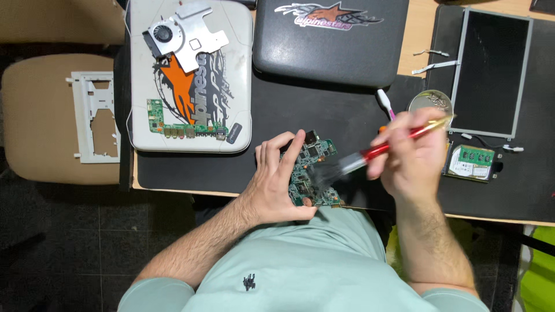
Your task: The person cleans various disassembled laptop components on a desk using a paintbrush and a toothbrush. They brush a motherboard, a RAM stick, a hard drive, and a small cable, then open a black carrying case to reveal its interior.
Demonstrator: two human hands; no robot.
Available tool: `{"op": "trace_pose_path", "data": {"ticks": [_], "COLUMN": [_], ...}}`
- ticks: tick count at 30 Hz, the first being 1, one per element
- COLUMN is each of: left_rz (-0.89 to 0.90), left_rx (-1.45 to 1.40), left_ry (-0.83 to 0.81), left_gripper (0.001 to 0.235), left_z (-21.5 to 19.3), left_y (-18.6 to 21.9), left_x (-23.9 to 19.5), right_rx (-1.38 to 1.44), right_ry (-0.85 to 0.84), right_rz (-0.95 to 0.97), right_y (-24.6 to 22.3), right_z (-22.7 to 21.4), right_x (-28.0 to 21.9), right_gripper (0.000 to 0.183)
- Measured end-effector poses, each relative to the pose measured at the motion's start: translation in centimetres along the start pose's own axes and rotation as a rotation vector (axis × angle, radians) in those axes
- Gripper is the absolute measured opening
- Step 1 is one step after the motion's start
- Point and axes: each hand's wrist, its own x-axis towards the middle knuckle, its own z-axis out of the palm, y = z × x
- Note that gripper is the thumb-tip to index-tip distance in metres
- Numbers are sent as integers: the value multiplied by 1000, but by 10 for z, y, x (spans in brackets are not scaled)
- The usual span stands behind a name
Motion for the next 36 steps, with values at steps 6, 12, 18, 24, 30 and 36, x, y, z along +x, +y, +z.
{"op": "trace_pose_path", "data": {"ticks": [6, 12, 18, 24, 30, 36], "left_rz": [-17, 3, 13, 10, 21, 52], "left_rx": [141, -12, -8, -14, -29, -6], "left_ry": [-22, -12, 3, 5, 6, 26], "left_gripper": [152, 148, 148, 153, 152, 153], "left_z": [1, -4, -2, -1, 0, 0], "left_y": [1, 3, 2, 0, -1, -4], "left_x": [-7, 1, -1, -1, -2, -2], "right_rx": [-114, -207, -95, 45, -39, -272], "right_ry": [57, -65, -99, -43, -18, -70], "right_rz": [19, -52, 0, -12, -38, -85], "right_y": [-32, -3, -7, -10, -9, -7], "right_z": [17, 5, 20, 16, -5, 12], "right_x": [-6, 5, 1, 1, 5, 15], "right_gripper": [35, 39, 39, 37, 37, 41]}}
